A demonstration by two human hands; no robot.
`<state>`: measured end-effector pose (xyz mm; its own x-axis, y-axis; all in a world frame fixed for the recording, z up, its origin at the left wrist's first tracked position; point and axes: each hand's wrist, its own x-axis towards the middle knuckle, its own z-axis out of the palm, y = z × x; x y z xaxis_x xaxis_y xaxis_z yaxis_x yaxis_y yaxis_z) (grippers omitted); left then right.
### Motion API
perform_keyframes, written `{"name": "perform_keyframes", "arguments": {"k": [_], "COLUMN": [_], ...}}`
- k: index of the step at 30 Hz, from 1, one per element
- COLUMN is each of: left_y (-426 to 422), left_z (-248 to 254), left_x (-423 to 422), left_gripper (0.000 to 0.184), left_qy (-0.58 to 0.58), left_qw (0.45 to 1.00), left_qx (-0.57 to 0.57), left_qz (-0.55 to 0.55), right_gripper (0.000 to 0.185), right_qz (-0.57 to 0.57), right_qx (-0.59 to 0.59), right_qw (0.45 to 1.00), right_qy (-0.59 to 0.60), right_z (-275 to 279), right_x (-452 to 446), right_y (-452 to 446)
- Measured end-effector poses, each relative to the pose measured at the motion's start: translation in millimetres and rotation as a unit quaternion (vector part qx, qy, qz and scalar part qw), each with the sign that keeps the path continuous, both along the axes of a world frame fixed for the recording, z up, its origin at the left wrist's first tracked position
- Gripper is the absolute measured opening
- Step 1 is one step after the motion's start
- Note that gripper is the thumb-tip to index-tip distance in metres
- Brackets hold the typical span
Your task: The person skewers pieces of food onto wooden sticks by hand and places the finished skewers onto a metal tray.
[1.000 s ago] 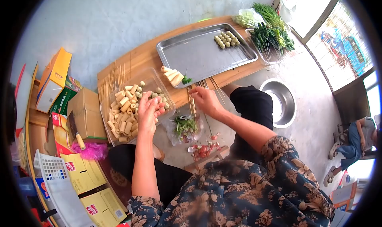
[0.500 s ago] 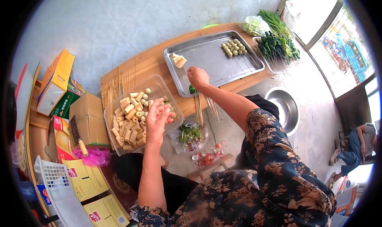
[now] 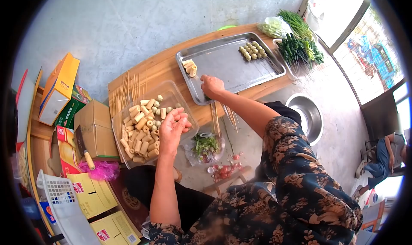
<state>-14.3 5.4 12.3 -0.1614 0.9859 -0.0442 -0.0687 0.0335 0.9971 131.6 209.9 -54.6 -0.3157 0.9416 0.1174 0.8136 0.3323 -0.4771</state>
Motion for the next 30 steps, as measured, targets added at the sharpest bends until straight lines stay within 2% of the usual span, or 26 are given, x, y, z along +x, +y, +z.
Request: {"name": "perform_keyframes", "arguments": {"k": [1,3,4,6,7,10,17,25,30], "left_y": [0.0,-0.1,-0.6,-0.5,-0.2,0.1,2.1,6.7,8.0], "left_z": [-0.4,0.7,0.1,-3.8,-2.2,0.0,-10.9,-28.6,-38.5], "left_x": [-0.5,-1.5,-1.2,-1.0,-1.4,0.4,4.7,3.8,1.8], "left_gripper": [0.038,0.038,0.037,0.035,0.034,0.034,0.034,0.034,0.033], "left_qy": [0.000,0.003,0.006,-0.021,-0.035,-0.013,0.020,0.061,0.076], "left_qw": [1.000,1.000,1.000,0.999,0.999,1.000,0.999,0.996,0.994], "left_qx": [-0.002,-0.005,-0.010,-0.006,-0.011,-0.006,-0.026,-0.067,-0.077], "left_qz": [0.002,0.007,0.012,0.026,0.025,0.025,-0.004,0.008,0.008], "right_gripper": [0.023,0.020,0.020,0.019,0.019,0.021,0.019,0.023,0.018], "right_qz": [-0.001,0.034,0.031,0.006,-0.002,-0.053,-0.137,-0.144,-0.147], "right_qx": [0.000,0.040,0.037,-0.050,-0.058,-0.123,-0.231,-0.266,-0.274], "right_qw": [1.000,0.994,0.994,0.979,0.980,0.949,0.919,0.915,0.904], "right_qy": [0.000,0.098,0.095,0.198,0.192,0.287,0.287,0.268,0.291], "right_z": [5.4,19.9,27.8,34.2,29.4,18.5,-29.8,-47.4,-55.2], "right_x": [4.8,22.0,31.2,55.3,69.0,109.3,159.4,145.5,136.5], "right_y": [-5.0,-17.4,-25.4,-48.7,-61.0,-102.9,-158.2,-137.1,-130.9]}}
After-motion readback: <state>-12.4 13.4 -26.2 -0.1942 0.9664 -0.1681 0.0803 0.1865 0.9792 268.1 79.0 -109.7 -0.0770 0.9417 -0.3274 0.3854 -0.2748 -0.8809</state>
